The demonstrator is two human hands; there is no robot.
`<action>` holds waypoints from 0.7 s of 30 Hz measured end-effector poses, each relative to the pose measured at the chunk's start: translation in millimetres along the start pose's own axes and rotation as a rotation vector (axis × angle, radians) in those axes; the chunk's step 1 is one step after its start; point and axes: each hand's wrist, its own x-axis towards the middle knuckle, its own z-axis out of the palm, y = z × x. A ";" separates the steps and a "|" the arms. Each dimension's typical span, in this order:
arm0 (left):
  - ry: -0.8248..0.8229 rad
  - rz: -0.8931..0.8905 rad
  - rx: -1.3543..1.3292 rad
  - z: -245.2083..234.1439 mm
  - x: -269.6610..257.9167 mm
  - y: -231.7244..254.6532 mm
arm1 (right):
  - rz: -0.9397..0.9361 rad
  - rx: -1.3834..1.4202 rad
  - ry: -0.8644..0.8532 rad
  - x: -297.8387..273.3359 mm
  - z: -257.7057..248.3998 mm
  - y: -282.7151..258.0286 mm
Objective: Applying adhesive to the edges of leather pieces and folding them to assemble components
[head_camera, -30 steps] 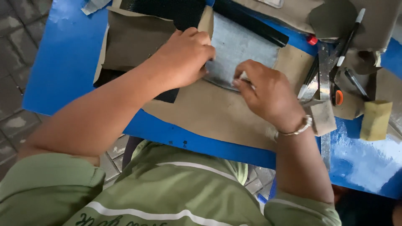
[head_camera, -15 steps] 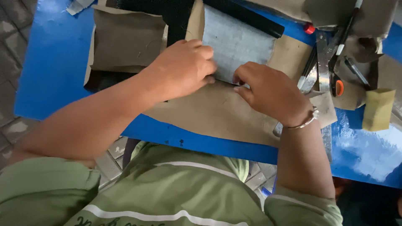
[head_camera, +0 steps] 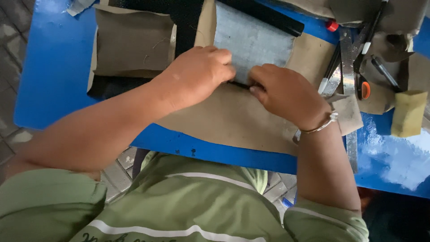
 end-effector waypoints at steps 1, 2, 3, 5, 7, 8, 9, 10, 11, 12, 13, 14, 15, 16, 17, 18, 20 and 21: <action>-0.001 0.002 0.000 1.4 0.7 -1.0 | 0.002 0.001 0.001 -1.2 0.3 5.3; -0.014 0.014 0.045 3.0 1.6 -1.9 | 0.102 0.050 0.060 -2.7 0.5 10.8; -0.027 0.025 0.089 4.5 2.3 -2.9 | 0.203 0.098 0.119 -4.1 0.7 16.0; -0.055 0.007 0.068 0.1 1.8 -0.6 | 0.260 0.159 0.172 -7.8 -4.0 35.9; -0.084 -0.013 0.046 0.0 -0.1 0.1 | 0.316 0.222 0.222 -9.6 -10.1 45.2; -0.055 0.005 0.040 1.6 0.0 -1.1 | 0.429 0.159 0.202 -9.8 -14.5 45.4; -0.026 0.024 0.034 3.2 0.4 -2.2 | 0.542 0.095 0.182 -10.1 -19.0 45.8; -0.026 0.028 0.033 3.4 0.3 -2.3 | 0.546 0.095 0.183 -9.7 -16.5 51.0; -0.020 0.034 0.036 3.6 0.3 -2.5 | 0.551 0.064 0.189 -9.4 -14.1 56.4; -0.013 0.038 0.040 3.2 0.5 -3.1 | 0.554 0.031 0.197 -8.3 -12.5 62.0; -0.011 0.041 0.041 2.7 0.7 -2.9 | 0.556 0.029 0.200 -11.5 -10.7 63.2; -0.027 0.035 0.040 2.2 1.2 -2.8 | 0.532 -0.073 0.248 -14.8 -9.3 64.8; -0.043 0.028 0.039 1.8 1.7 -2.7 | 0.506 -0.175 0.295 -17.9 -7.8 66.3; -0.042 0.030 0.035 1.0 2.3 -2.2 | 0.509 -0.177 0.292 -20.2 -7.0 67.2; -0.051 0.028 0.046 0.0 2.7 -1.7 | 0.325 -0.291 0.413 -22.4 -6.2 68.0; -0.056 0.021 0.058 -1.6 3.0 -1.6 | 0.132 -0.406 0.532 -23.3 -6.8 68.9; -0.044 0.039 0.077 -1.4 2.3 0.3 | 0.137 -0.157 0.351 -23.4 -25.4 16.7; -0.037 0.059 0.097 -2.8 3.0 -0.3 | 0.137 0.097 0.170 -22.6 -35.1 -9.3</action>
